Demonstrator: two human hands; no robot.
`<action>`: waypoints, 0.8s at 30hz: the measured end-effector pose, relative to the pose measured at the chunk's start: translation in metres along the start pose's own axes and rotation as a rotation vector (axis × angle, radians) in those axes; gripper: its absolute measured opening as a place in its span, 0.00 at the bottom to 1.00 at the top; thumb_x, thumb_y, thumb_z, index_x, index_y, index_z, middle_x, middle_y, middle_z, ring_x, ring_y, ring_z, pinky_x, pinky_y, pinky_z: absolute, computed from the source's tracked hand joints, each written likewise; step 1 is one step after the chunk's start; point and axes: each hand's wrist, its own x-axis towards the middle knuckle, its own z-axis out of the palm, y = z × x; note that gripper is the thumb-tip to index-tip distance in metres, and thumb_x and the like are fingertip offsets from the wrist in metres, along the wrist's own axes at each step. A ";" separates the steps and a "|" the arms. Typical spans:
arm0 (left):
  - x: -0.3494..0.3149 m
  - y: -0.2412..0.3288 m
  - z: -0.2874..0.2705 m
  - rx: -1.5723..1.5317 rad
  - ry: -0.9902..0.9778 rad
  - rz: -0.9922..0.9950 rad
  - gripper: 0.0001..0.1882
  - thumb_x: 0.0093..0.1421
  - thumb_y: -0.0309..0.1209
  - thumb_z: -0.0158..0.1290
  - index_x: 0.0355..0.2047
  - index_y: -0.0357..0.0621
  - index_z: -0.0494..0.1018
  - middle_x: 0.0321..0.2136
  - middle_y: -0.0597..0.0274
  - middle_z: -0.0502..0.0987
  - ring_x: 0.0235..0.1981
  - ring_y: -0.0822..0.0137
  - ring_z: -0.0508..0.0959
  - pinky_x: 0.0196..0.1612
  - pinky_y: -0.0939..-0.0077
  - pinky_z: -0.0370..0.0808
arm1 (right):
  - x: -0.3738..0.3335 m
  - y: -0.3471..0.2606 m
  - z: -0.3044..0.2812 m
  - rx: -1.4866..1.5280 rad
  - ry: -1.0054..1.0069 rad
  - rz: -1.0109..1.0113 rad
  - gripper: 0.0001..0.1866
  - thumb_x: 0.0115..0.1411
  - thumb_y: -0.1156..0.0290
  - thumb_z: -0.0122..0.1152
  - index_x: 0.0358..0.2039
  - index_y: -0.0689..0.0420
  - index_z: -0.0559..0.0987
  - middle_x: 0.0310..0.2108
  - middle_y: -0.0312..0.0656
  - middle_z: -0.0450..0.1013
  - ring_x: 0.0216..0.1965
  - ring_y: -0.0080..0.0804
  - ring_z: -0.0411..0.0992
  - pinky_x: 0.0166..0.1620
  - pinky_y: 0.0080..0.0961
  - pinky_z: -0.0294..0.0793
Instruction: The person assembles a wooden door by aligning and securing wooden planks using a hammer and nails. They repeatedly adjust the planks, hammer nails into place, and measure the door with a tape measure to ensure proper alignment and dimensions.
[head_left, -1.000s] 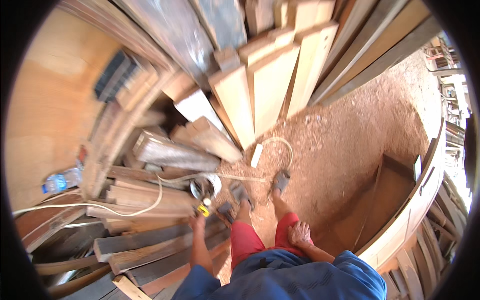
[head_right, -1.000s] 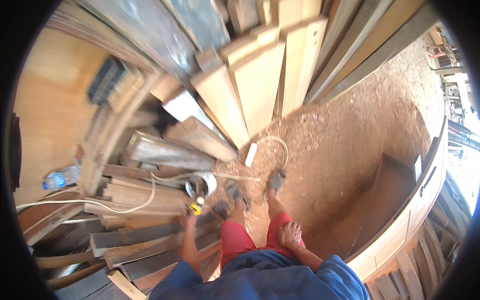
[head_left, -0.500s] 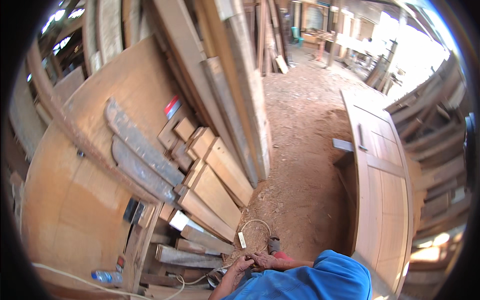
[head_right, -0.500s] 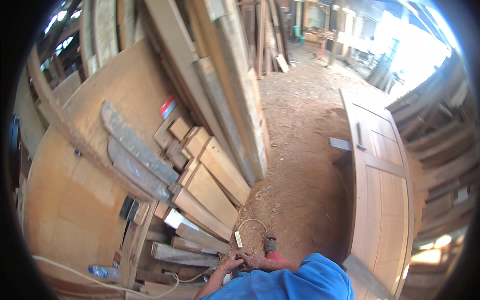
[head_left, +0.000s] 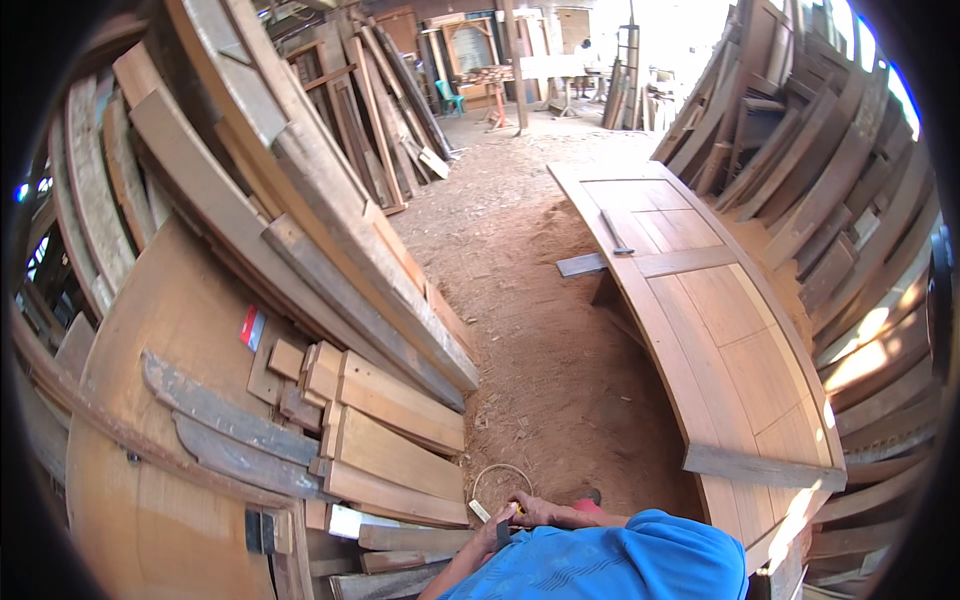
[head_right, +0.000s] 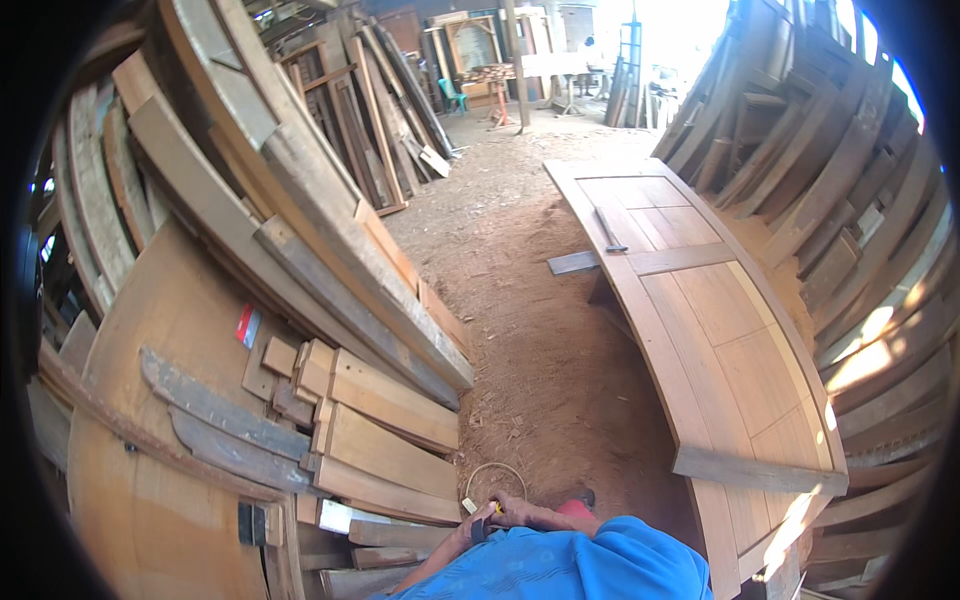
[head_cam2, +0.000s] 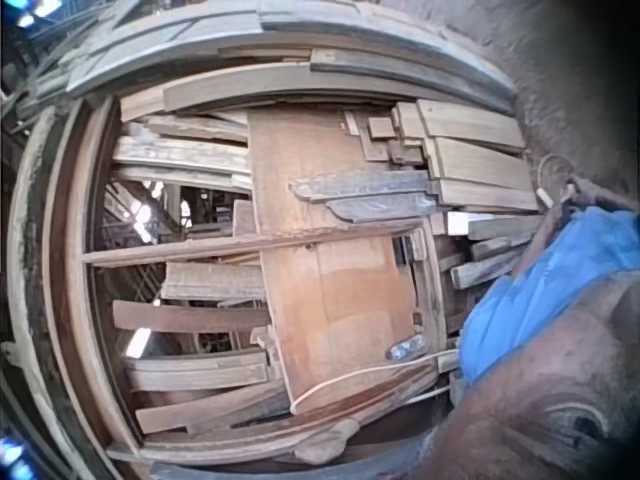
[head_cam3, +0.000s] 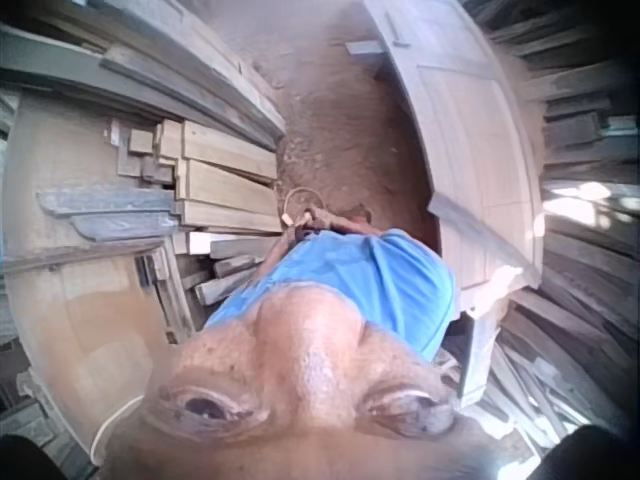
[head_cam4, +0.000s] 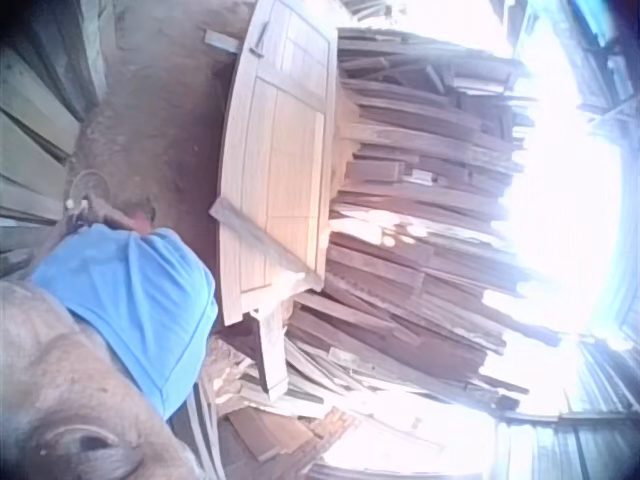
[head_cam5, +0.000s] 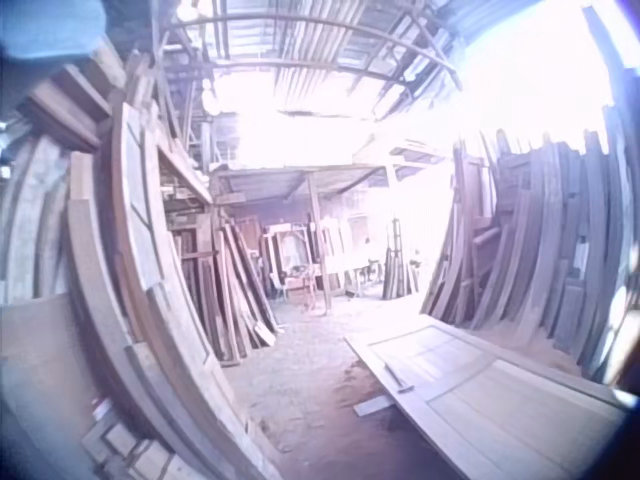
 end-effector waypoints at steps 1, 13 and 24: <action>0.008 0.000 0.003 0.015 0.003 -0.011 0.30 0.66 0.53 0.47 0.58 0.44 0.61 0.44 0.52 0.75 0.45 0.57 0.78 0.51 0.58 0.76 | 0.000 0.008 -0.007 0.079 0.078 0.026 0.41 0.58 0.45 0.61 0.61 0.63 0.62 0.51 0.56 0.72 0.51 0.47 0.73 0.54 0.38 0.72; 0.126 0.045 0.073 -0.424 -0.175 -0.121 0.27 0.68 0.49 0.44 0.54 0.38 0.65 0.43 0.51 0.75 0.45 0.55 0.77 0.53 0.57 0.75 | -0.017 0.054 -0.156 0.440 0.207 0.061 0.35 0.54 0.45 0.68 0.45 0.66 0.75 0.31 0.45 0.78 0.35 0.30 0.75 0.38 0.30 0.76; 0.229 0.058 0.132 0.015 -0.145 -0.235 0.13 0.66 0.37 0.52 0.38 0.38 0.74 0.29 0.61 0.78 0.26 0.70 0.78 0.29 0.76 0.77 | -0.127 0.063 -0.237 0.033 0.296 0.037 0.39 0.53 0.42 0.65 0.55 0.61 0.72 0.49 0.58 0.74 0.52 0.53 0.72 0.52 0.42 0.72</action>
